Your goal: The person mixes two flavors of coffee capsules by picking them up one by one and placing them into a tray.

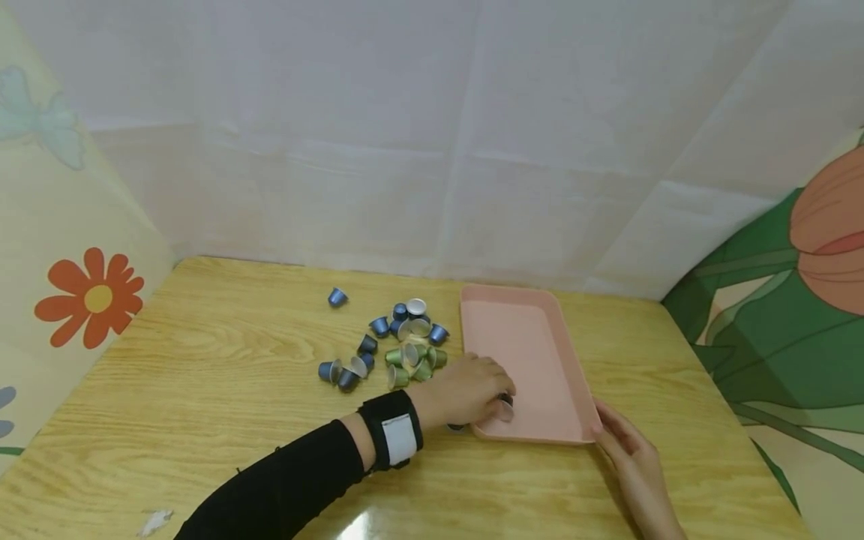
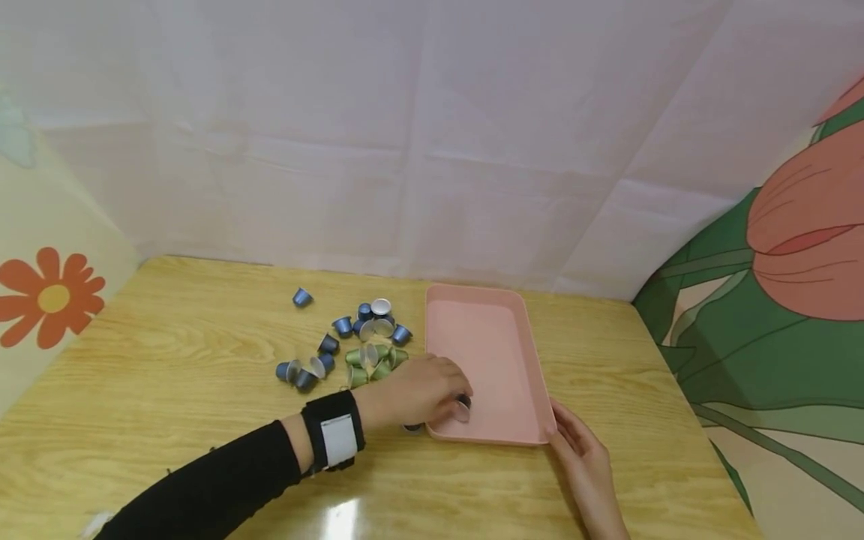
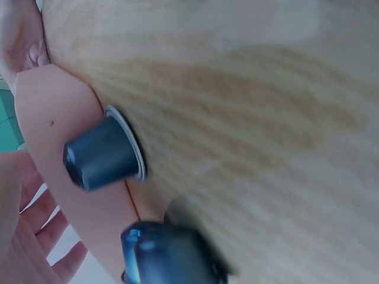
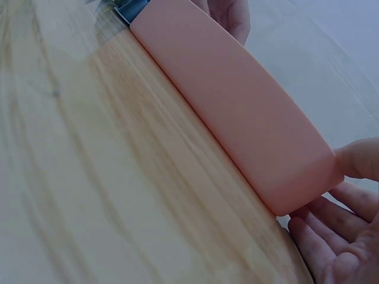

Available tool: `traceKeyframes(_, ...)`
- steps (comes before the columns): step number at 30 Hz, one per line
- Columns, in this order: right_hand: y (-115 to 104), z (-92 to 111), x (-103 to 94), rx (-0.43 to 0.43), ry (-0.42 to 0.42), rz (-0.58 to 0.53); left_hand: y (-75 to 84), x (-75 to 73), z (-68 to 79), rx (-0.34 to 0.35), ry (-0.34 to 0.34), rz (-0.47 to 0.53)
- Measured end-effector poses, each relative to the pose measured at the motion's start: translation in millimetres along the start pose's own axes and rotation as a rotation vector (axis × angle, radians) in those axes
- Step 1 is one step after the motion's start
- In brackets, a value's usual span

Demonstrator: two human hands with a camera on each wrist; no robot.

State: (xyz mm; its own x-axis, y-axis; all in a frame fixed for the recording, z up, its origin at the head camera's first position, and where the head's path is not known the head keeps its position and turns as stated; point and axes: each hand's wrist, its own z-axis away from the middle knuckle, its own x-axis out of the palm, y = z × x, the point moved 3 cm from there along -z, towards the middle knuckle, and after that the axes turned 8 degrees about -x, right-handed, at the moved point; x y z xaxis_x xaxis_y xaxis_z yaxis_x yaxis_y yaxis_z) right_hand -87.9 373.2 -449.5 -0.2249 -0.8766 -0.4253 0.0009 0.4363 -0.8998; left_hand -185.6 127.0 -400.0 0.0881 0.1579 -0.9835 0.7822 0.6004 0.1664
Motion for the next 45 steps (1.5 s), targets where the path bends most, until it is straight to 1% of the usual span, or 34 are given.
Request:
traceKeyframes(2,-0.9,-0.5,0.8,-0.006,0.006,-0.002,-3.4,-5.2,2.2,0.016,0.024,-0.034)
traceKeyframes(4,-1.8,-0.8,2.1,-0.01,0.009,-0.01,-7.2,-11.0,6.5,0.039,0.055,-0.099)
traceKeyframes(8,-2.8,-0.2,5.3,-0.006,0.006,-0.015,-14.5,-24.8,20.4,0.077,0.121,-0.219)
traceKeyframes(10,-3.1,-0.2,6.8,0.001,0.003,-0.011,-18.5,-32.5,28.9,0.075,0.135,-0.238)
traceKeyframes(13,-3.4,-0.8,7.5,0.007,0.007,0.008,-26.0,-41.1,40.5,0.049,0.142,-0.236)
traceKeyframes(16,-3.1,-1.0,6.3,0.01,0.009,0.021,-32.7,-45.9,50.4,0.033,0.129,-0.216)
traceKeyframes(19,-2.1,-0.3,3.7,0.03,0.008,0.045,-35.2,-50.8,59.2,0.049,0.129,-0.213)
traceKeyframes(22,-1.1,1.0,1.1,0.052,0.003,0.065,-36.7,-56.5,68.7,0.069,0.136,-0.237)
traceKeyframes(24,-0.8,1.6,-0.1,0.052,0.003,0.069,-40.3,-59.8,75.6,0.07,0.148,-0.244)
traceKeyframes(26,-0.8,1.9,-0.6,0.043,0.004,0.062,-47.2,-62.2,83.0,0.056,0.15,-0.238)
traceKeyframes(28,-1.0,1.9,-0.5,0.036,0.008,0.051,-56.9,-63.3,90.7,0.036,0.152,-0.219)
traceKeyframes(31,-1.3,1.3,0.3,0.025,0.011,0.03,-73.5,-65.3,103.0,0.0,0.176,-0.178)
traceKeyframes(35,-1.9,0.6,1.4,0.013,0.004,0.011,-92.3,-67.0,119.2,-0.029,0.24,-0.13)
traceKeyframes(37,-1.9,0.9,1.4,0.011,0.001,0.01,-99.2,-65.9,127.0,-0.045,0.258,-0.115)
traceKeyframes(41,-0.5,2.2,0.9,0.0,-0.001,0.017,-109.4,-61.0,141.2,-0.1,0.251,-0.086)
traceKeyframes(45,-0.5,2.5,0.3,-0.005,0.0,0.027,-120.0,-58.3,152.7,-0.14,0.255,-0.087)
